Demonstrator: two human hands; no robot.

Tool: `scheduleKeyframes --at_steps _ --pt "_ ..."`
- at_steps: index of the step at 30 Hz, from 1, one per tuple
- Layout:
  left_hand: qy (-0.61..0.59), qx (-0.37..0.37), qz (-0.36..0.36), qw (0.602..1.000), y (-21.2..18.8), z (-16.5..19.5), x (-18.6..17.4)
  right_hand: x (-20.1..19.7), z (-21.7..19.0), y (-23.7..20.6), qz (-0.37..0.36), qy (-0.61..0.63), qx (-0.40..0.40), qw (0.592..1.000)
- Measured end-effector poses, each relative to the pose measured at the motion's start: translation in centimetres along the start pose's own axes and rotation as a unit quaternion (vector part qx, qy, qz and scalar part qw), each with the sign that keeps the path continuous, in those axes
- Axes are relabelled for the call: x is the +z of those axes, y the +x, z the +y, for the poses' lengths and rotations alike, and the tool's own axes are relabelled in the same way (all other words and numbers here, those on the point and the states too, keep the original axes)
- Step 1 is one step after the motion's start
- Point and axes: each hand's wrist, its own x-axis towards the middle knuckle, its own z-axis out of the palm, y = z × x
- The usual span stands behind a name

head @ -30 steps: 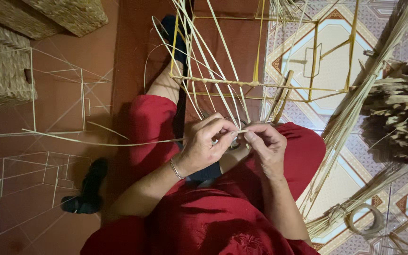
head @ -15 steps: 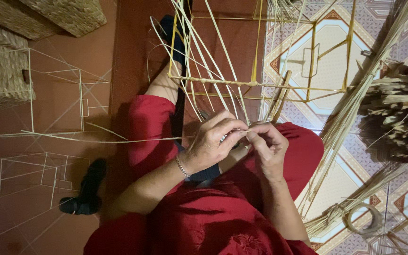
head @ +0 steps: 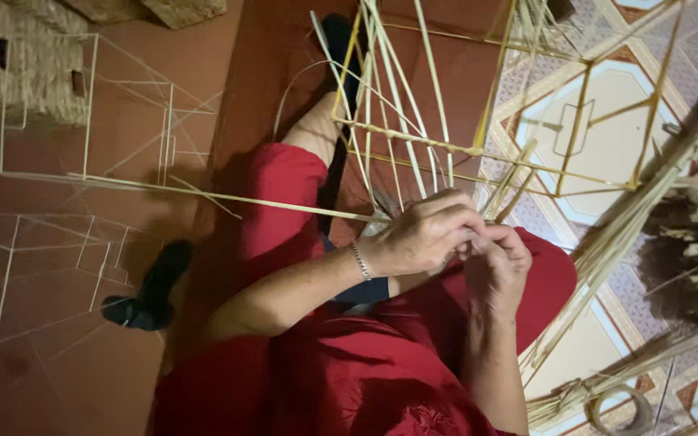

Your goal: The person sits on the floor weaving thin bamboo strips onto a rectangular bamboo frame, bending and threading each strip around the frame bars and pulling them tight by hand, taking new strips from a bundle beside them as they work around the frame.

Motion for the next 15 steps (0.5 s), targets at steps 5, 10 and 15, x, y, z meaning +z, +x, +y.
scheduleKeyframes --at_steps 5,10,15 --pt "-0.016 0.005 0.004 1.000 -0.1 -1.0 0.9 -1.9 0.9 0.9 0.000 0.051 0.017 0.999" --pt "0.025 0.033 0.015 0.999 -0.7 -2.3 2.0 -2.8 1.9 1.3 -0.079 0.184 0.039 0.979" --pt "0.049 0.062 0.077 0.994 -1.0 -2.7 3.1 -1.8 3.1 2.4 0.052 0.164 0.128 0.977"
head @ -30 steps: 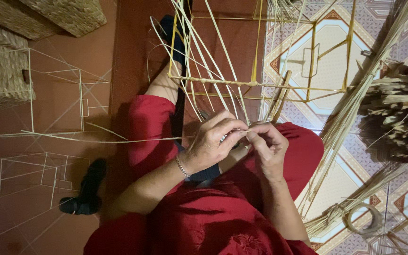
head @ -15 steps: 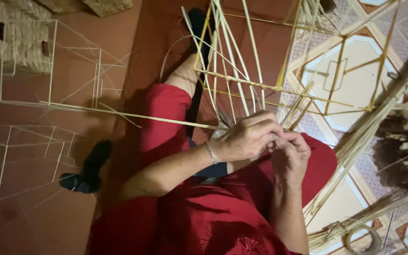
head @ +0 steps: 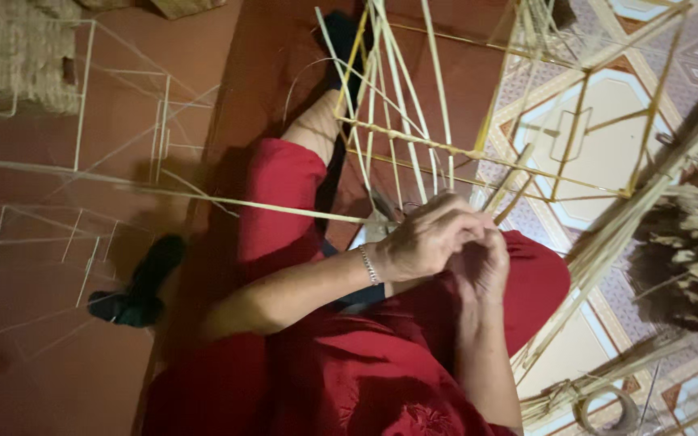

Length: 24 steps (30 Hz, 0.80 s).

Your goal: The person sits on the floor weaving thin bamboo strips onto a rectangular bamboo frame, bending and threading each strip around the frame bars and pulling them tight by hand, taking new strips from a bundle beside them as they work around the frame.

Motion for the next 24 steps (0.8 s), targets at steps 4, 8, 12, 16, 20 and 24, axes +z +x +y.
scheduleKeyframes --at_steps 4,8,12,16,20,24 --pt "-0.097 -0.124 0.017 0.987 0.2 1.6 -2.1 1.5 0.6 -0.3 0.008 0.007 0.001 1.000" --pt "-0.069 -0.165 -0.043 0.983 0.9 3.8 -6.1 3.6 -0.9 -2.2 -0.104 -0.055 -0.066 0.991" --pt "0.036 -0.110 -0.091 0.989 1.0 6.8 -8.7 6.9 -2.3 -5.0 -0.130 -0.031 -0.059 0.989" --pt "0.027 0.018 -0.095 0.995 0.5 9.9 -10.2 10.7 -4.1 -9.5 -0.179 -0.077 -0.050 0.980" --pt "0.097 0.121 -0.200 0.967 -1.2 15.2 -13.3 14.7 -6.2 -16.6 -0.283 -0.022 -0.011 0.959" --pt "0.102 0.211 -0.247 0.940 -1.5 16.8 -14.0 16.7 -6.7 -15.2 -0.487 0.002 -0.026 0.873"
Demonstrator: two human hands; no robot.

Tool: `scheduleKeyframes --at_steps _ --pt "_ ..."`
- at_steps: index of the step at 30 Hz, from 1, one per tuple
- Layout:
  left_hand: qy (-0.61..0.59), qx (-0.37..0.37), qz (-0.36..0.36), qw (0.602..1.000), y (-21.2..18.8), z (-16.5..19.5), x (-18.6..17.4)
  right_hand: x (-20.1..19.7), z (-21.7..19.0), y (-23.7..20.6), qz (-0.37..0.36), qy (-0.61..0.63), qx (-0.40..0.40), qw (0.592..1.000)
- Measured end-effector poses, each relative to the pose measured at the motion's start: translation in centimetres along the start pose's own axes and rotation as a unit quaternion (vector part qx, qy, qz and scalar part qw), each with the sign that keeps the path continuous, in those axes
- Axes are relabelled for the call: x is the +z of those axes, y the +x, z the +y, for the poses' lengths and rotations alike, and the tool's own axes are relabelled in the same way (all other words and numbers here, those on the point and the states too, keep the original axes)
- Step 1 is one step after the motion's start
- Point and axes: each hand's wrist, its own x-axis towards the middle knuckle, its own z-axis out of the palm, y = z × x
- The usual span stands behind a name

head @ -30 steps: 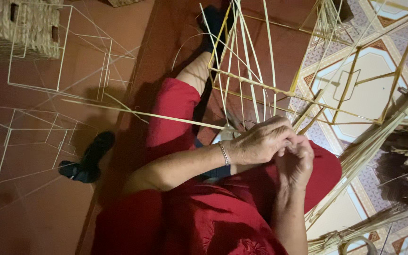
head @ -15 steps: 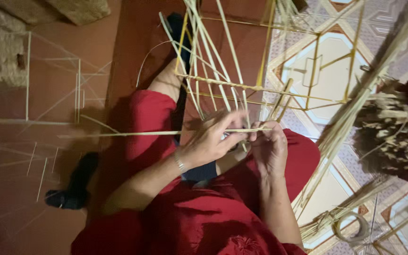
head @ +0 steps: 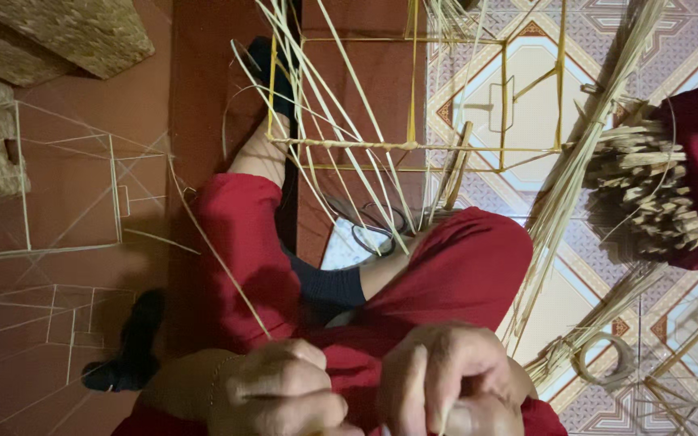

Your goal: The person sits on the floor weaving thin bamboo strips onto a rectangular bamboo frame, bending and threading each strip around the frame bars and pulling them tight by hand, taking new strips from a bundle beside them as they work around the frame.

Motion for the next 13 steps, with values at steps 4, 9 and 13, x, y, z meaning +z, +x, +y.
scheduleKeyframes --at_steps 4,9,13 --pt "-0.138 0.084 0.117 0.980 -1.4 -1.5 -1.0 -0.3 0.4 0.5 -0.056 -0.015 -0.029 0.998" --pt "-0.214 0.065 0.060 0.973 -1.9 -0.3 -0.8 -0.5 0.7 -0.1 -0.077 -0.001 -0.055 0.995" --pt "-0.259 0.089 0.097 0.957 -1.4 -1.0 -0.6 -0.9 0.5 -0.8 -0.118 -0.013 -0.045 0.992"
